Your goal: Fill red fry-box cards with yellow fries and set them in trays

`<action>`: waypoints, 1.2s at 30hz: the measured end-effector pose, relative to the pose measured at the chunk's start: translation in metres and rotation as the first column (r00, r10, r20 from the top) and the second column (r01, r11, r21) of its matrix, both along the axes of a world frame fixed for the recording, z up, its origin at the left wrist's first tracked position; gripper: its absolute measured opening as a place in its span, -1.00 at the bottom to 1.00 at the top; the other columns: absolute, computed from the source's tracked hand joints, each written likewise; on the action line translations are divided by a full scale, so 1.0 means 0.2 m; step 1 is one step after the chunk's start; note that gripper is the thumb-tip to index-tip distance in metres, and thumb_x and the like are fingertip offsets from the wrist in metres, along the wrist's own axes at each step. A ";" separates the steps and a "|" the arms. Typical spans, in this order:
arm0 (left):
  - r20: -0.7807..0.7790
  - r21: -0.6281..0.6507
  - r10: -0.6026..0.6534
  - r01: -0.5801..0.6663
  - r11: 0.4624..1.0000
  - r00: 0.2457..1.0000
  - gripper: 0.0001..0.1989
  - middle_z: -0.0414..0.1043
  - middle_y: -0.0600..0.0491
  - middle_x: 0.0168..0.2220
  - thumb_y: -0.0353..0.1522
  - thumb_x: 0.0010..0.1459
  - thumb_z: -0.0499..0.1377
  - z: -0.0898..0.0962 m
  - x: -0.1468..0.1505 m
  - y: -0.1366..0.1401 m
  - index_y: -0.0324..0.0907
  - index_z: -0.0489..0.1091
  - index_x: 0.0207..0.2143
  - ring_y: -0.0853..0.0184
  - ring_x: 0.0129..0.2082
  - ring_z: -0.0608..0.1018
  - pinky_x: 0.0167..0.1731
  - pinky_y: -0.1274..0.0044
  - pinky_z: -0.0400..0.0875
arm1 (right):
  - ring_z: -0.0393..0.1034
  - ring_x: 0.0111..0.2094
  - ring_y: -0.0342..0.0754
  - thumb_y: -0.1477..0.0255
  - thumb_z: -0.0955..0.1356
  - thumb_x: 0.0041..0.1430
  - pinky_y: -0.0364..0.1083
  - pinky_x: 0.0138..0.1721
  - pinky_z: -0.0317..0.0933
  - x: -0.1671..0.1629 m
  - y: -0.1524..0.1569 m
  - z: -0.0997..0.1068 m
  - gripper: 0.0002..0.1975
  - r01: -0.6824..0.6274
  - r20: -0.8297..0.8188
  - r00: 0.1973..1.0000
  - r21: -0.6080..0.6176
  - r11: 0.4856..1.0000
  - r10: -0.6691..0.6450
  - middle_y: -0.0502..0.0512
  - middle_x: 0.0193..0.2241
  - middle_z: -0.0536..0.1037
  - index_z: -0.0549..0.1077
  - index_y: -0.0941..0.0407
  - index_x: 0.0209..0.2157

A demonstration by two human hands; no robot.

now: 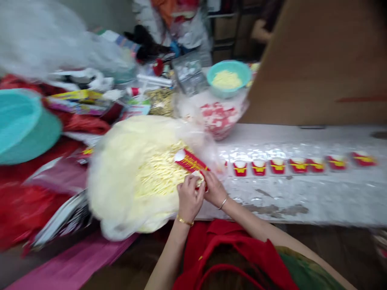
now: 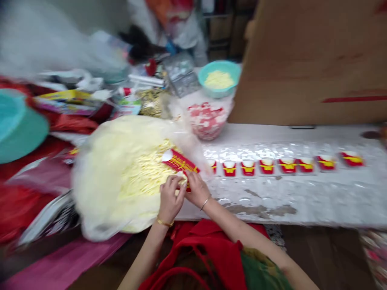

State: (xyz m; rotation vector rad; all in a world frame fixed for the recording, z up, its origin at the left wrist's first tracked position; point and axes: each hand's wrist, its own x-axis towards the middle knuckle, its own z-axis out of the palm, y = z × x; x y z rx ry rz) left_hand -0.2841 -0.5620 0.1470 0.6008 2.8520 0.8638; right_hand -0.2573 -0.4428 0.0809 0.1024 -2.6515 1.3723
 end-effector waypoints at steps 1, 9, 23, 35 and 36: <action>-0.016 -0.008 -0.036 0.036 0.999 0.999 -0.81 0.40 -0.05 -0.14 -0.28 0.20 0.05 -0.02 0.00 0.07 -0.15 0.34 -0.18 0.23 -0.17 0.45 -0.19 0.39 0.18 | 0.24 0.03 0.13 0.45 0.33 0.04 0.16 0.02 0.24 0.02 0.07 0.00 -0.36 0.030 0.015 0.999 0.004 1.000 -0.031 0.32 -0.02 0.38 0.10 0.19 0.17; -0.198 -0.034 -0.354 0.354 0.934 0.914 -0.83 0.46 -0.02 -0.18 -0.36 0.22 0.01 -0.22 0.03 1.10 -0.12 0.34 -0.17 0.19 -0.23 0.46 -0.25 0.35 0.18 | 0.26 0.03 0.13 0.42 0.33 0.05 0.14 0.03 0.25 0.24 0.98 -0.05 -0.35 0.486 0.017 0.874 0.008 0.874 -0.486 0.27 0.00 0.36 0.08 0.15 0.18; -0.018 -0.120 -0.938 0.930 0.346 0.347 -0.82 0.40 -0.05 -0.32 -0.43 0.13 0.06 -0.40 0.72 3.44 -0.17 0.46 -0.32 0.25 -0.34 0.44 -0.25 0.39 0.30 | 0.26 -0.01 0.09 0.53 0.19 0.19 0.16 0.01 0.23 1.14 2.95 -0.31 -0.46 0.895 -0.046 0.436 0.124 0.428 -0.899 0.25 -0.06 0.36 0.05 0.08 0.21; 0.053 -0.141 -0.959 0.953 0.268 0.277 -0.75 0.39 -0.02 -0.25 -0.37 0.18 0.02 -0.82 0.82 4.69 -0.18 0.50 -0.30 0.32 -0.27 0.46 -0.22 0.52 0.32 | 0.00 0.19 0.29 0.24 0.36 0.07 0.22 0.09 0.05 1.45 3.97 -0.68 -0.17 0.808 0.073 0.215 0.547 0.220 -0.974 0.45 0.17 0.18 -0.05 0.30 0.25; 0.082 -0.167 -0.963 0.956 0.240 0.256 -0.75 0.40 -0.03 -0.25 -0.38 0.17 0.02 -0.85 0.84 4.72 -0.19 0.50 -0.30 0.32 -0.29 0.47 -0.23 0.51 0.32 | 0.03 0.17 0.27 0.29 0.34 0.10 0.19 0.07 0.07 1.44 3.98 -0.70 -0.24 0.792 0.083 0.233 0.562 0.239 -0.969 0.42 0.16 0.20 0.00 0.27 0.24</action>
